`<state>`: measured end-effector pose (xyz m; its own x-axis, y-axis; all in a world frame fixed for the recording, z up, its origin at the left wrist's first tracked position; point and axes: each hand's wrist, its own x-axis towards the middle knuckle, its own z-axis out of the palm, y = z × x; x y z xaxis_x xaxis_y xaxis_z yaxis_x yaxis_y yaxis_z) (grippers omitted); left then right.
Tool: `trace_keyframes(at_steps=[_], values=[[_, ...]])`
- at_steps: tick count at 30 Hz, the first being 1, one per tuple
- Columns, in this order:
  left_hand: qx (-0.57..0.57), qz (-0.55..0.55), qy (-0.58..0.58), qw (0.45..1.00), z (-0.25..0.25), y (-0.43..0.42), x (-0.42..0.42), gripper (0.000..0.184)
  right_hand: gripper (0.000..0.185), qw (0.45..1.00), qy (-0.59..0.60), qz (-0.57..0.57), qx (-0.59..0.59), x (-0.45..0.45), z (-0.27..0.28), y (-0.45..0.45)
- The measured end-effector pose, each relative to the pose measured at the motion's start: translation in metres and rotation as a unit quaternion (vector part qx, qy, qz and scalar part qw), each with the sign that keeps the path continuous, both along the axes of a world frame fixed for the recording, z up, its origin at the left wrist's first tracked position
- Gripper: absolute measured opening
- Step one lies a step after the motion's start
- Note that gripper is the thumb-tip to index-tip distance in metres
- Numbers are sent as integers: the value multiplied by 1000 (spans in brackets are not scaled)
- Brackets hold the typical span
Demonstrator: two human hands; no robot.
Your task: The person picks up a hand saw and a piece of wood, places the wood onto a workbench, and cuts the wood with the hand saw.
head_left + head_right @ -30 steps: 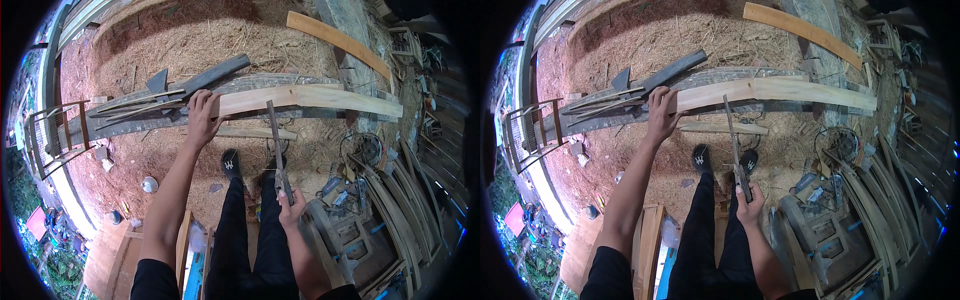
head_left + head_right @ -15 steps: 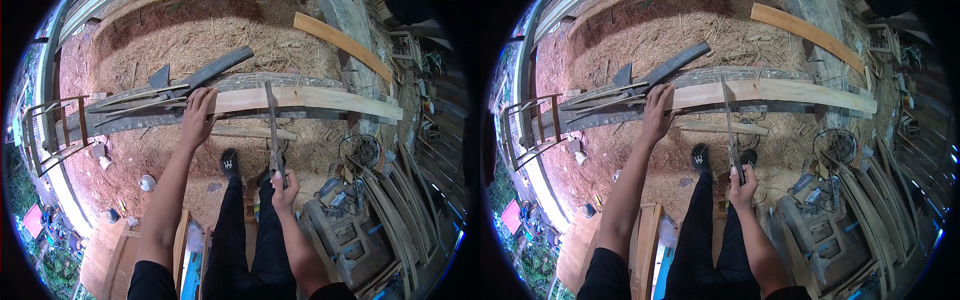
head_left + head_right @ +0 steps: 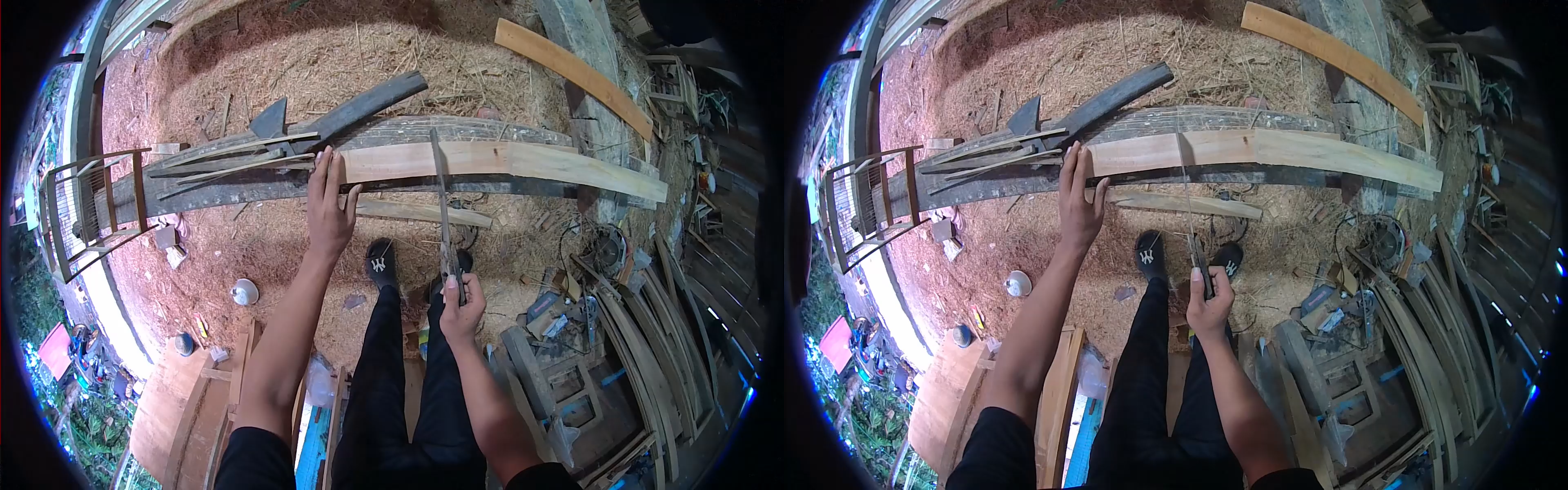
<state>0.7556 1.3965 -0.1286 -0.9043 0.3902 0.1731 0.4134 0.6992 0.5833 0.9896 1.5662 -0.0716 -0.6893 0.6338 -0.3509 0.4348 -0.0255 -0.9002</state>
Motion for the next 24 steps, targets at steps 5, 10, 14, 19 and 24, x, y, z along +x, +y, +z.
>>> trace_keyframes(at_steps=[5,10,14,19,24], values=[[8,21,-16,1000,-1,1,3,72,26,1000,-8,6,6,3,1,6],[3,13,-10,1000,-1,0,2,71,26,1000,-20,4,19,2,5,11],[-8,15,1,1000,-3,0,3,70,26,1000,-17,-7,14,5,0,13],[-7,16,-1,1000,-2,0,3,71,25,999,-26,-6,23,10,-1,18],[-1,19,-6,1000,-5,0,3,70,24,999,-37,-9,10,11,-2,21]])
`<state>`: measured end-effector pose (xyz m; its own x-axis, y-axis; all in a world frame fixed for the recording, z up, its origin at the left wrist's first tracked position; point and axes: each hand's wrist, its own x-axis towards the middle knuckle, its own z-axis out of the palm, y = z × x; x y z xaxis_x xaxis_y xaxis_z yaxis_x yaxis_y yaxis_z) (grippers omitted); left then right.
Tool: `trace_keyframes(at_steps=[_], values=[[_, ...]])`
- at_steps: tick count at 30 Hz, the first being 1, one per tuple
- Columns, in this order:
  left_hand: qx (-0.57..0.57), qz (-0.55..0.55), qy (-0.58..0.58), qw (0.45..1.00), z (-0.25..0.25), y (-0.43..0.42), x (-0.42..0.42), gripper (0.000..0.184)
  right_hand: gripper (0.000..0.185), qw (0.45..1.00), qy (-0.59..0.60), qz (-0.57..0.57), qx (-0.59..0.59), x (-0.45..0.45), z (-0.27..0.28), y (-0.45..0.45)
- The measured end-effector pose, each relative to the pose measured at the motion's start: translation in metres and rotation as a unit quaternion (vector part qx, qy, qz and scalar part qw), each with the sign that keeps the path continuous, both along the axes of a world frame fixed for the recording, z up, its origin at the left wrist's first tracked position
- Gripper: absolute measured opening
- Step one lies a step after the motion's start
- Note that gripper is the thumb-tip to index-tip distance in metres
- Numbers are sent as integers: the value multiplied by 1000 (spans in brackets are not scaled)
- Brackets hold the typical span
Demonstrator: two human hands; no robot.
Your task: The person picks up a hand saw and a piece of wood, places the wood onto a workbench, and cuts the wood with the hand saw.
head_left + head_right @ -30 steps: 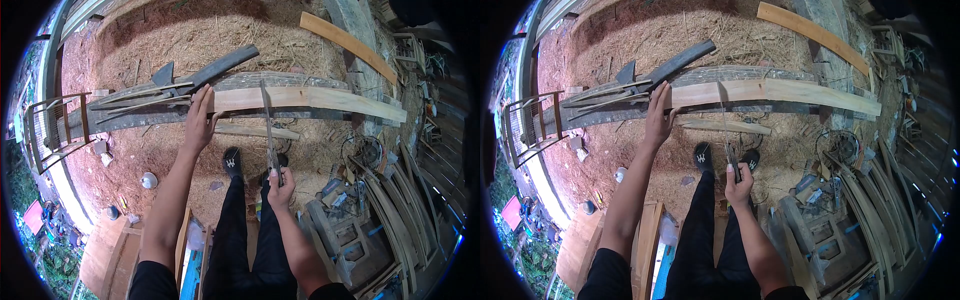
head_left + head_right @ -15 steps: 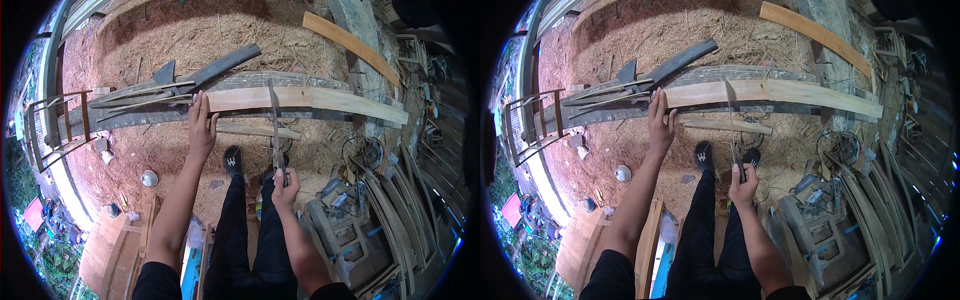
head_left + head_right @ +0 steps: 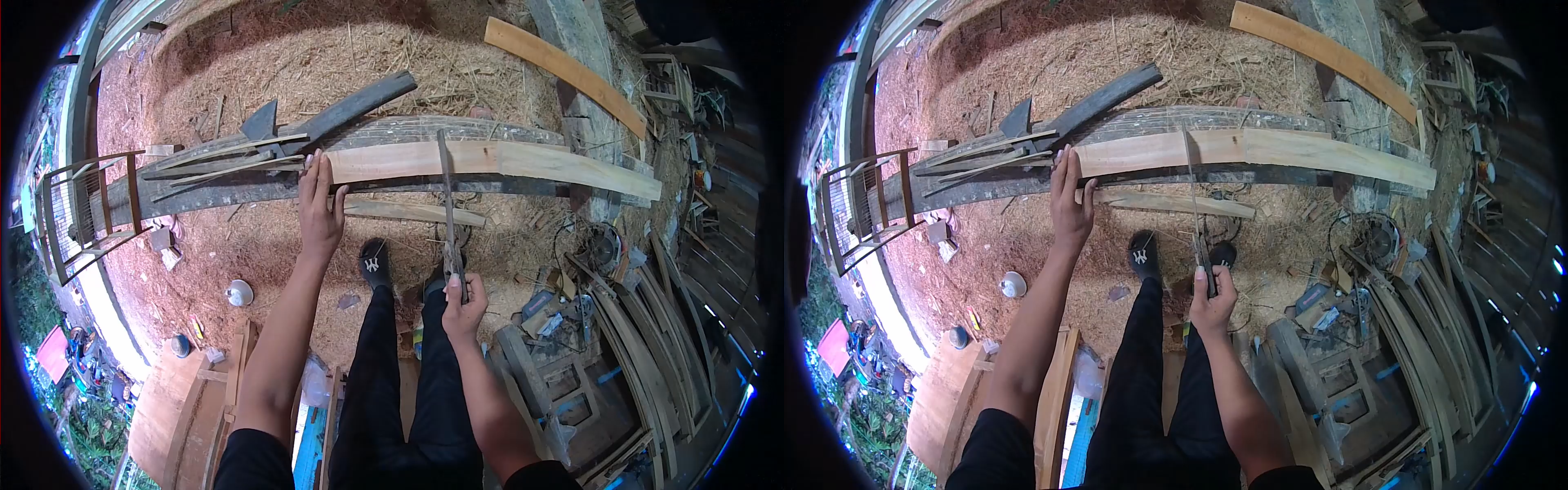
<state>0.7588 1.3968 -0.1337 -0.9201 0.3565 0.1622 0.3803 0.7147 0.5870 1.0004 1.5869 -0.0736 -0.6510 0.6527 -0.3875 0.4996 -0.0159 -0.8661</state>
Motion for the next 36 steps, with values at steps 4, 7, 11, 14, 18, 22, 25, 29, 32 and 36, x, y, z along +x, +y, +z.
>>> trace_keyframes(at_steps=[4,7,11,14,18,22,25,29,32,36], values=[[0,1,4,1000,-2,-1,0,70,24,1000,3,4,3,-3,-1,-1],[2,0,7,1000,0,0,0,70,29,1000,-7,25,17,-5,0,1],[-3,0,7,1000,1,1,0,69,28,999,-7,32,18,-5,-2,-1],[-1,-1,4,1000,2,1,0,70,29,998,-9,60,23,-5,-8,-1],[43,20,-4,999,14,10,3,66,31,996,-37,78,31,-5,-13,-6],[-34,-17,108,993,29,28,0,59,30,994,-57,78,45,-7,-14,-9],[-14,-58,120,991,27,52,-20,55,30,993,-45,80,70,-13,-8,-11],[-1,-116,58,992,20,67,-45,52,31,992,-50,83,85,-17,-2,-12],[-64,-163,86,981,19,65,-50,65,31,992,-49,78,81,-21,3,-11],[-88,-172,54,980,23,74,-48,71,33,991,-43,85,95,-22,5,-6]])
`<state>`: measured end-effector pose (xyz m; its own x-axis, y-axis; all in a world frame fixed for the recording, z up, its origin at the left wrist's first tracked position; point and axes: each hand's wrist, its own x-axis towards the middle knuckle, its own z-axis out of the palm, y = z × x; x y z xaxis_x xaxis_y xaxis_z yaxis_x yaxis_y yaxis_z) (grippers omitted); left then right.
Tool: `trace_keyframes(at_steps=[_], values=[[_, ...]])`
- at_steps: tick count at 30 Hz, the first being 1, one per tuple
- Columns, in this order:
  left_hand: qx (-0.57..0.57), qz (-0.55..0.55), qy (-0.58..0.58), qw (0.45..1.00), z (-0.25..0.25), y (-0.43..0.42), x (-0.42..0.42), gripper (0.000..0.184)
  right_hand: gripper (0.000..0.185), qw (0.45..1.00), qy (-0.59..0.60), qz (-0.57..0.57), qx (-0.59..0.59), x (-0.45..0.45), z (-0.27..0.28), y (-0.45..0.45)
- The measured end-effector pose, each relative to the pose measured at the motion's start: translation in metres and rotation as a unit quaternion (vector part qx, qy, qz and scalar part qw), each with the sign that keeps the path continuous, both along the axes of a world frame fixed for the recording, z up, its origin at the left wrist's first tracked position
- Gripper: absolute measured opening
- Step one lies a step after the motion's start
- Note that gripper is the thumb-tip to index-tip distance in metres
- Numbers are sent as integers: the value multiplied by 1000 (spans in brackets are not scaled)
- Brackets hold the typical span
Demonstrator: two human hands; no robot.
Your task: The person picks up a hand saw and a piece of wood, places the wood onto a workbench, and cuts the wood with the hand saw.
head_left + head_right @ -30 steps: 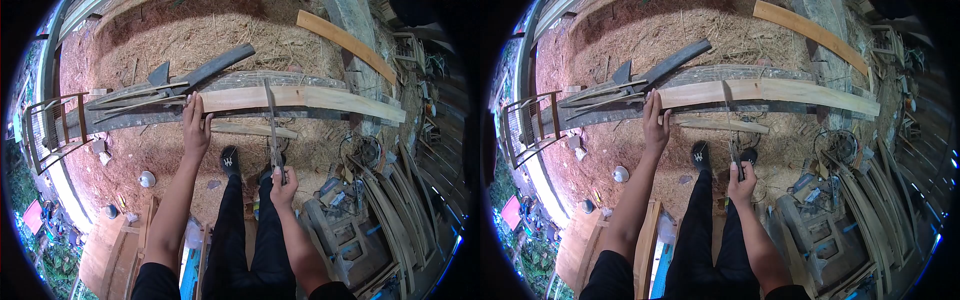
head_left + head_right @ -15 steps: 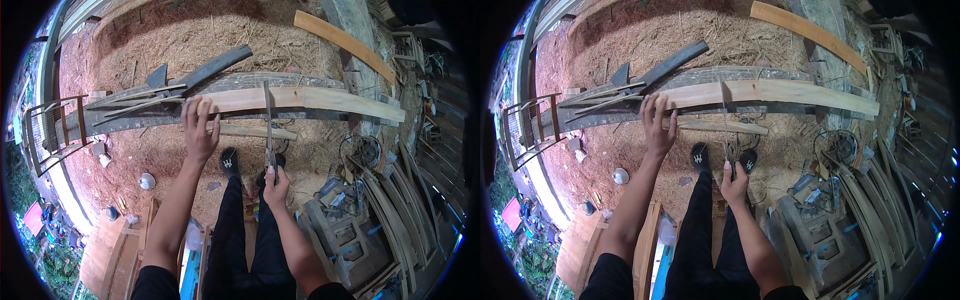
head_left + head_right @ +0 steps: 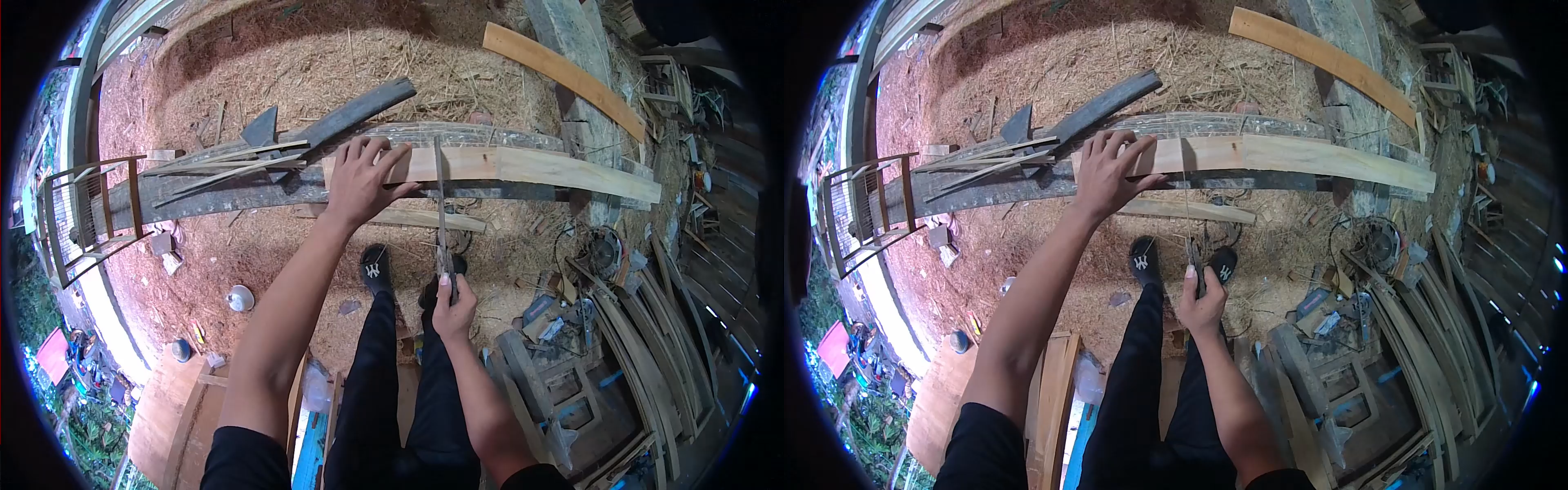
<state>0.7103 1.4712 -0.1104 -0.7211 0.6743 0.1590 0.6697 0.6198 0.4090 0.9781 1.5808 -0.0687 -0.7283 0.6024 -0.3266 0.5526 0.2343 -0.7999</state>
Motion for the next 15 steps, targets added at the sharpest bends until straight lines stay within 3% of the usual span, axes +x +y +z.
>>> trace_keyframes(at_steps=[7,10,15], values=[[-28,-6,25,999,2,5,-1,65,29,999,-2,-30,-28,7,4,2],[-41,-13,-16,999,3,6,-6,63,29,996,27,-27,-81,8,8,2],[-19,-24,25,999,-2,5,-7,62,34,987,63,-37,-141,11,-2,-1]])
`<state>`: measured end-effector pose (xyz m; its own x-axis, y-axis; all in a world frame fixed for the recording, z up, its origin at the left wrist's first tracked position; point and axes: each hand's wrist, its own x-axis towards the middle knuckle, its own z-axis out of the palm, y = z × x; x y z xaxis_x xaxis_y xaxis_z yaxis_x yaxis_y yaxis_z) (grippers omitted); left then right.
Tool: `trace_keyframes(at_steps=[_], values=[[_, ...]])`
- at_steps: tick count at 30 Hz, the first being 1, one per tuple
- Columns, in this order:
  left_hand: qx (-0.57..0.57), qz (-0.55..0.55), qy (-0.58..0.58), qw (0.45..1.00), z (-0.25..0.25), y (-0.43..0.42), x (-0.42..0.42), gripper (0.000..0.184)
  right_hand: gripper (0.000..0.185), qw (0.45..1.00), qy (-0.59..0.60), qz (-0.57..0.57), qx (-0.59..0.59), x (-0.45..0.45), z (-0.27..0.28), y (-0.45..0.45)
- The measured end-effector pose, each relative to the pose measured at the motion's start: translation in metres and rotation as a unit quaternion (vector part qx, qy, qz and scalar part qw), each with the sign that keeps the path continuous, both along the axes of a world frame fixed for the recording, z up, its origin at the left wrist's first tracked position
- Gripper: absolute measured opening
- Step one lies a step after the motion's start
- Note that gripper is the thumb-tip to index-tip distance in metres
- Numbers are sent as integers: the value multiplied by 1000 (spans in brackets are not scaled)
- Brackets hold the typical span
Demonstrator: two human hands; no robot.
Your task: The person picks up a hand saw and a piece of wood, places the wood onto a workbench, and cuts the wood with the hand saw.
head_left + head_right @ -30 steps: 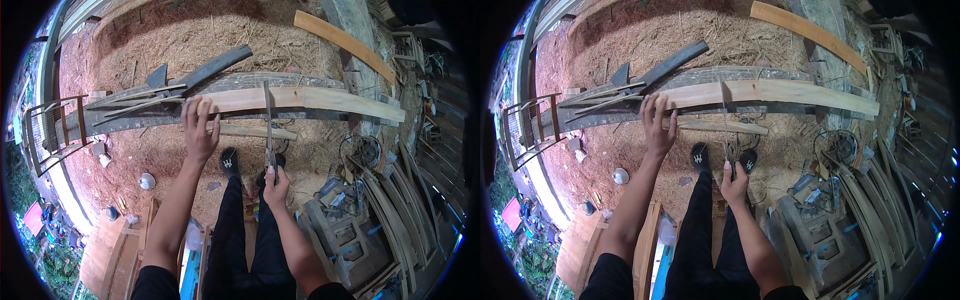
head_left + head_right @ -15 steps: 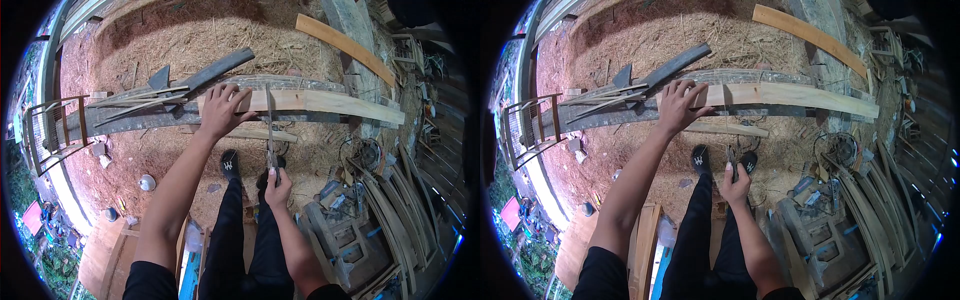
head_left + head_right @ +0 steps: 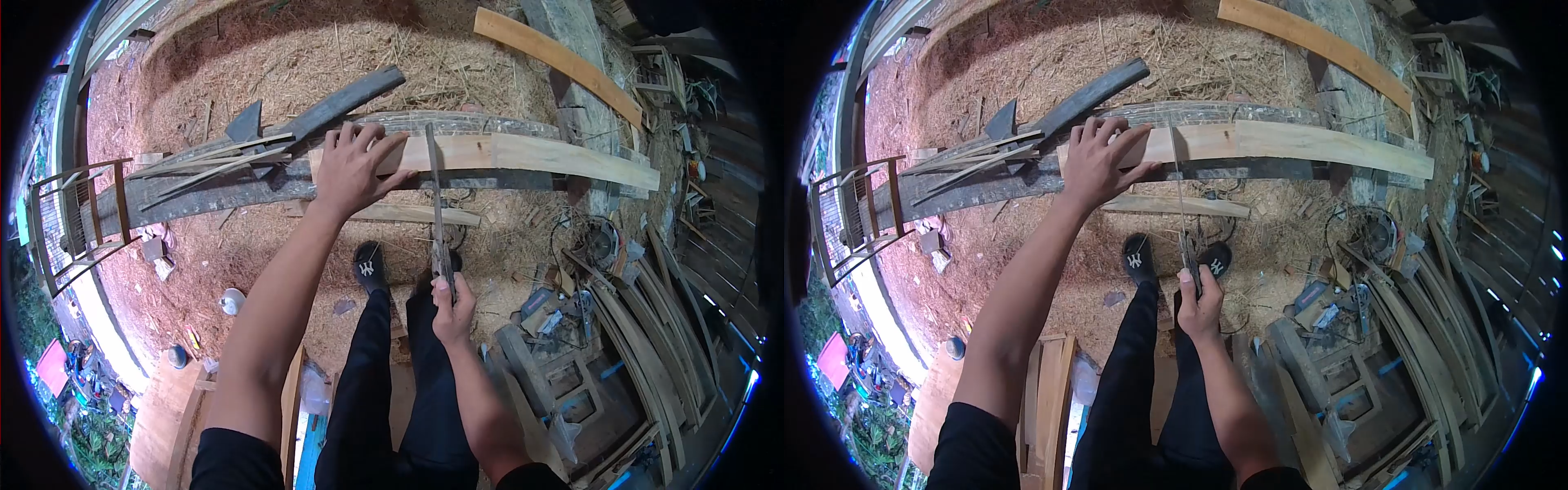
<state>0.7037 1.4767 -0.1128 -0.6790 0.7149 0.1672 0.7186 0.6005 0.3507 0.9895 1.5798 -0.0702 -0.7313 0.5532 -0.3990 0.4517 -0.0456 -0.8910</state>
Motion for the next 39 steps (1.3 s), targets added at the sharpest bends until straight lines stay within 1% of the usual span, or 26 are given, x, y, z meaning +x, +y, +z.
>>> trace_keyframes(at_steps=[2,4,6,7,9,12,15,21,25,28,30,31,32,34,35,37,38,39], values=[[-3,1,2,1000,-2,-1,4,61,36,1000,-2,-6,10,3,-6,1],[13,11,6,1000,-3,0,4,56,38,1000,2,-7,17,2,-12,0],[17,16,7,1000,-3,1,3,56,41,999,-7,-10,52,-1,-13,-3],[18,17,2,1000,-3,1,3,56,41,999,-6,-9,49,-2,-14,-5],[16,20,-3,1000,-3,0,4,56,42,996,-10,3,91,-5,-13,-9],[23,24,7,999,-1,3,4,55,40,993,-16,14,116,-6,-13,-8],[10,27,7,1000,-3,4,3,54,39,995,-27,10,99,-3,-14,-7],[-3,32,0,999,-1,4,5,54,39,996,5,5,88,-6,-15,-2],[0,28,9,1000,-1,2,5,55,36,997,-13,21,77,-4,-11,1],[-20,31,-21,999,4,6,7,55,35,997,-16,18,77,-2,-10,0],[-4,57,-58,997,5,9,1,51,36,997,-26,17,73,-5,-10,0],[15,66,-57,996,7,11,1,44,36,997,-25,16,74,-3,-11,-3],[16,68,-55,996,4,11,0,44,36,997,-26,13,78,-4,-12,-4],[38,96,-72,992,-4,15,-1,36,37,996,-24,10,86,-6,-13,-4],[40,95,-73,992,-1,19,-2,36,38,996,-28,15,84,-7,-11,-4],[24,156,-90,983,1,28,-1,29,39,996,-37,14,84,-6,-5,-3],[27,152,-91,984,-3,31,0,29,40,996,-47,21,77,-7,-2,-3],[43,174,-69,981,-8,34,3,27,40,996,-57,28,70,-8,-1,-2]])
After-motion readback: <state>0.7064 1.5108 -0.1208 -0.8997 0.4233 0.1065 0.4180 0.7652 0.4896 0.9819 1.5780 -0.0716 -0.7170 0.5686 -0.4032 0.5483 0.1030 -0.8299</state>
